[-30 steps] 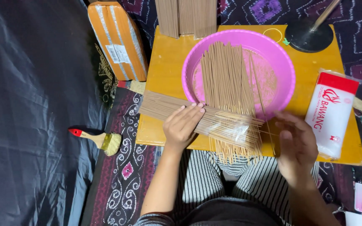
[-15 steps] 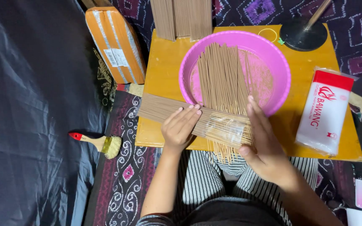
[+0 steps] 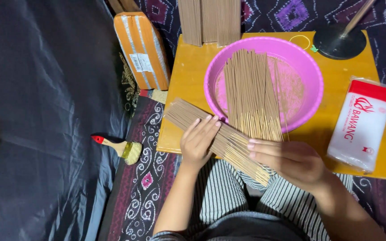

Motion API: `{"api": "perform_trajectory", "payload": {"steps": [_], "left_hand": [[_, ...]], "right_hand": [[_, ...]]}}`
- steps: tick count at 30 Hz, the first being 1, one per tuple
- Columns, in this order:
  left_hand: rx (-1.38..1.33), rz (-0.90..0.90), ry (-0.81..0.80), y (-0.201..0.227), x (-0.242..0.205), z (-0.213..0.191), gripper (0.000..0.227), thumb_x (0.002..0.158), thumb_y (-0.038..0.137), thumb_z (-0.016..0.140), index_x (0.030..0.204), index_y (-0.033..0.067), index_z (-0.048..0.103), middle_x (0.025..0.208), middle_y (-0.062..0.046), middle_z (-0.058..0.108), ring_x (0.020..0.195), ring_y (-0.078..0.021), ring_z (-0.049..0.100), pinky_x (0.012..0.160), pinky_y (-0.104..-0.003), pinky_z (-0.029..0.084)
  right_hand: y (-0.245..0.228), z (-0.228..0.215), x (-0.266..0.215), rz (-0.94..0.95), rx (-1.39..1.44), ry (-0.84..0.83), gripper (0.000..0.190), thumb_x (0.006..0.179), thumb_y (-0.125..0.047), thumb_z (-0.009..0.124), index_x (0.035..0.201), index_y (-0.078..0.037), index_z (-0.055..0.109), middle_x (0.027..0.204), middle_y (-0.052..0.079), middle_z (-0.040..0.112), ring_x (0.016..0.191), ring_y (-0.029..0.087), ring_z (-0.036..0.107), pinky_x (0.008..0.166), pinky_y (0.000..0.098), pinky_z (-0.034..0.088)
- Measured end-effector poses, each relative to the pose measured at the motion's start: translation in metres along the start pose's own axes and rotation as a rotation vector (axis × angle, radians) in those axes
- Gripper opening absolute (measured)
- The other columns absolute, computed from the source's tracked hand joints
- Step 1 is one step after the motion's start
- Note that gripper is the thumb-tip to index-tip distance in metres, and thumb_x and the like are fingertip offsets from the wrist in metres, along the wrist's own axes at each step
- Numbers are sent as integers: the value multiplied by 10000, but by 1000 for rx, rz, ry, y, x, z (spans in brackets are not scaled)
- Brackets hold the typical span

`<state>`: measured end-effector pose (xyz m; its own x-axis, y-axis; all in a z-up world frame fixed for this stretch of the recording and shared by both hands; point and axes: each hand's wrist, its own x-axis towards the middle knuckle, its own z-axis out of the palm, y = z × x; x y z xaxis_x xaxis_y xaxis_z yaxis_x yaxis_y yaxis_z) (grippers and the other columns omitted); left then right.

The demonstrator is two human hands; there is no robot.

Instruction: Bundling incense sticks and inserting them into clear plastic sleeves for retail packaging.

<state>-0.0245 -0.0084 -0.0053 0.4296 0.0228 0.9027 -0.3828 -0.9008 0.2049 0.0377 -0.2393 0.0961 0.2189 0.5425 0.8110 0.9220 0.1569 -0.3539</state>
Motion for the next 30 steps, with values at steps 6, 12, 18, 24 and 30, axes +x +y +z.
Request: {"api": "perform_trajectory", "payload": {"steps": [6, 12, 18, 24, 30], "left_hand": [[-74, -7, -5, 8, 15, -16, 277, 1054, 248, 561, 1175, 102, 764, 1206, -72, 772, 1111, -270, 746, 992, -383, 564], [-232, -24, -152, 15, 17, -33, 262, 1037, 242, 581, 1161, 107, 768, 1196, -72, 771, 1121, -273, 739, 1000, -395, 563], [-235, -40, -179, 15, 12, -36, 286, 1008, 262, 626, 1181, 73, 753, 1194, -101, 768, 1104, -282, 745, 988, -415, 572], [-165, -24, -118, 12, -3, -31, 306, 996, 296, 641, 1191, 92, 758, 1206, -77, 769, 1117, -250, 744, 1016, -389, 561], [-135, 1, -82, 13, 4, -25, 296, 1008, 277, 632, 1207, 96, 755, 1220, -69, 765, 1124, -255, 741, 1016, -390, 560]], "right_hand": [[-2, 1, -2, 9, 71, -27, 242, 919, 34, 583, 1044, 0, 787, 1130, 173, 784, 1039, 319, 786, 904, 406, 614], [-2, 17, -2, -78, 20, -32, 199, 895, 25, 670, 996, -80, 806, 1083, 77, 799, 968, 247, 773, 856, 353, 602], [2, 21, -14, -87, 57, -110, 253, 892, 84, 632, 970, -74, 813, 1029, 84, 814, 887, 213, 789, 838, 326, 611], [0, 23, -11, -37, 113, -52, 231, 912, 86, 619, 974, -41, 801, 1038, 101, 806, 922, 235, 788, 865, 346, 616], [3, 21, -10, -26, 35, -36, 165, 880, 24, 703, 986, -54, 802, 1050, 102, 803, 892, 234, 790, 831, 349, 621]]}}
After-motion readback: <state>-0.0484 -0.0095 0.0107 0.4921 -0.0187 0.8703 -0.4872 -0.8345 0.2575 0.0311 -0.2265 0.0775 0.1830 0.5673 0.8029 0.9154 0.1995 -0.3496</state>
